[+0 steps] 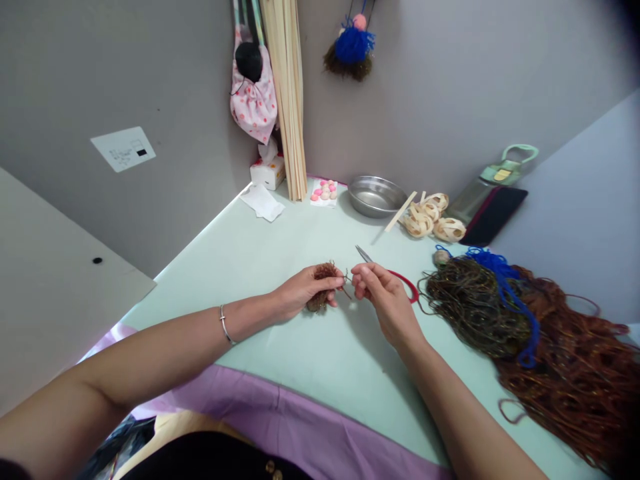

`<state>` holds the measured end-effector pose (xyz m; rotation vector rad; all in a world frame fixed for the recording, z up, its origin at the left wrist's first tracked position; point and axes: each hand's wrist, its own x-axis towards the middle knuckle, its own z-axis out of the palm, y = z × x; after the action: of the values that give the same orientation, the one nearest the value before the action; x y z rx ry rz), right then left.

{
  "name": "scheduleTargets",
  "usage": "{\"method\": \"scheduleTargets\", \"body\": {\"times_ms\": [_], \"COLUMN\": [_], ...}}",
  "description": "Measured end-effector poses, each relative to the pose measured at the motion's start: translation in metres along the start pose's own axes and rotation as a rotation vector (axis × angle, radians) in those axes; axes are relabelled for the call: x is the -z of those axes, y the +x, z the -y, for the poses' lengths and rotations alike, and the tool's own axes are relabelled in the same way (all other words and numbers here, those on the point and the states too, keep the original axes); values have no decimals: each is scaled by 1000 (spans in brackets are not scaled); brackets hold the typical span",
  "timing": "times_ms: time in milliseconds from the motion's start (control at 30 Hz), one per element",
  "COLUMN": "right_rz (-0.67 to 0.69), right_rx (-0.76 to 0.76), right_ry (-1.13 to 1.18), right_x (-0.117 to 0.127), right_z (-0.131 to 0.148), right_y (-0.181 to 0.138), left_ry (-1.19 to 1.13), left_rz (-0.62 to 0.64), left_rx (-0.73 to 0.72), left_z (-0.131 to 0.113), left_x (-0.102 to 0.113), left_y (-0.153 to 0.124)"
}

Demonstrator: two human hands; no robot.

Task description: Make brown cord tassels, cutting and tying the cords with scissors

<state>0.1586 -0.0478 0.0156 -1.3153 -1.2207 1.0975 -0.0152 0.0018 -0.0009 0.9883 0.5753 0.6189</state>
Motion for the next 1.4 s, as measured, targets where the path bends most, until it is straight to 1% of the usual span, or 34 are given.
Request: {"method": "scheduleTargets", "body": {"times_ms": [67, 167, 233, 367, 467, 533, 633, 833, 900, 933, 1033, 1100, 1267, 1400], "right_rz": [56, 201, 251, 213, 176, 149, 93, -46, -35, 3, 175, 216, 110, 79], "right_rx": [-7, -27, -23, -19, -21, -11, 15, 31, 14, 7, 3, 7, 33, 30], "right_ry": [-39, -83, -98, -121, -122, -112, -85, -35, -63, -94, -188, -203, -173, -134], "right_x": [-1, -4, -6, -6, -4, -4, -2, 1, 1, 1, 0, -1, -2, -2], "right_z": [1, 4, 6, 6, 4, 2, -1, -2, -2, -2, -1, -1, -1, 0], "right_y": [-1, -3, -4, -4, -2, -1, 0, -1, -1, -2, -2, -1, 0, 1], "left_ry": [-3, -8, -38, -195, -278, -212, -78, -44, -30, -23, 5, 11, -23, -35], "left_rz": [-20, -45, -70, -100, -80, -52, -23, -19, -29, -27, -18, -26, -24, 0], "left_rx": [3, -11, -15, 30, 64, 65, 17, -26, -37, -42, -58, -63, -49, -41], "left_z": [0, 0, 0, -2, -5, -5, -4, -3, -2, -2, -1, 0, 1, 1], "left_x": [0, 2, 4, 6, 5, 4, 2, -2, -2, -3, -3, -3, -2, -3], "left_y": [0, 1, 3, 6, 5, 3, 1, 0, -1, -1, -2, -2, 0, -1]}}
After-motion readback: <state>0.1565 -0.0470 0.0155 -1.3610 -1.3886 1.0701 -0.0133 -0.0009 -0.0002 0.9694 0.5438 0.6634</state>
